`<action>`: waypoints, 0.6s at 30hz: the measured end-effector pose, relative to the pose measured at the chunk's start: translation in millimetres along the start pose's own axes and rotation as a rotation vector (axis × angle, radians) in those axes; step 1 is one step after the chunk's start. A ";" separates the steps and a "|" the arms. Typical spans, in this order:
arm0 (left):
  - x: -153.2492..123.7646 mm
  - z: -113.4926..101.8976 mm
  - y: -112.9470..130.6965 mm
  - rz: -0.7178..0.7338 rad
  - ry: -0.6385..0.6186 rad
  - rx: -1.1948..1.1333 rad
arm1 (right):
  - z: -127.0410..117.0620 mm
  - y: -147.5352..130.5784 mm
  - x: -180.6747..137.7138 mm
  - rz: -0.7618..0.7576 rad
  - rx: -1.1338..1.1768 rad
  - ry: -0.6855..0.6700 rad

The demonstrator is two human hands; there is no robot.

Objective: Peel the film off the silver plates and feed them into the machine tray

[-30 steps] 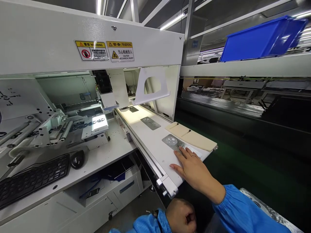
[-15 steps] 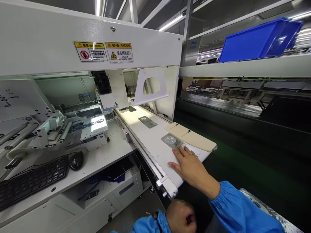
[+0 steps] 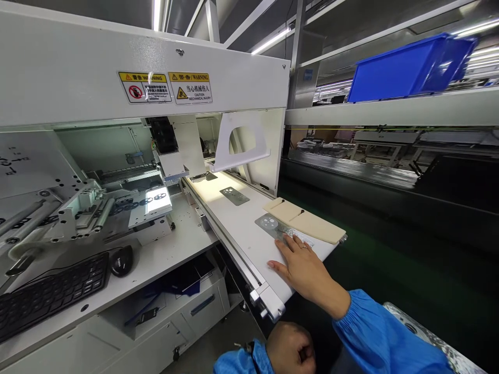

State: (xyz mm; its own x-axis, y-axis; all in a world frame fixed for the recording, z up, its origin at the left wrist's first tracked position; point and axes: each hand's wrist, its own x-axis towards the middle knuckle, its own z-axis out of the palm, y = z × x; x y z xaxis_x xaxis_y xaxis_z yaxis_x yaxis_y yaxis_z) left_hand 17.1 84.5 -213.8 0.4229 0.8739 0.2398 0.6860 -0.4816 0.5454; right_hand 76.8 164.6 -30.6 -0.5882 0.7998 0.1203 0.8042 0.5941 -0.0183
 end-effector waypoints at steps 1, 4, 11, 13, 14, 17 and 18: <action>-0.1 1.0 -0.6 -0.002 0.005 -0.006 | 1.1 0.2 -0.5 -0.007 -0.006 0.019; -0.5 2.0 -1.4 -0.001 0.000 -0.036 | 4.6 1.9 -3.8 -0.051 -0.020 0.103; -0.8 -1.6 1.5 -0.036 0.001 -0.047 | 8.9 24.2 -40.4 -0.168 -0.030 0.286; -0.7 -1.0 1.5 -0.034 0.013 -0.053 | 10.4 40.4 -61.6 -0.188 -0.008 0.348; -0.6 -0.5 1.4 -0.029 0.018 -0.058 | 11.5 50.3 -73.7 -0.187 0.009 0.372; -0.2 0.1 1.2 -0.023 0.036 -0.083 | 18.9 87.0 -113.9 -0.134 0.071 0.450; -0.1 -0.2 1.6 -0.027 0.043 -0.092 | 23.1 101.2 -128.0 -0.096 0.089 0.486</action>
State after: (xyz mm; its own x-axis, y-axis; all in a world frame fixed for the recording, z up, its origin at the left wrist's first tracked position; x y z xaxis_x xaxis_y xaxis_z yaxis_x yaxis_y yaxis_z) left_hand 18.0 83.7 -212.7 0.3780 0.8893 0.2574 0.6388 -0.4517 0.6228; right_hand 231.4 124.3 -70.8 -0.5339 0.6217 0.5731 0.7256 0.6848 -0.0668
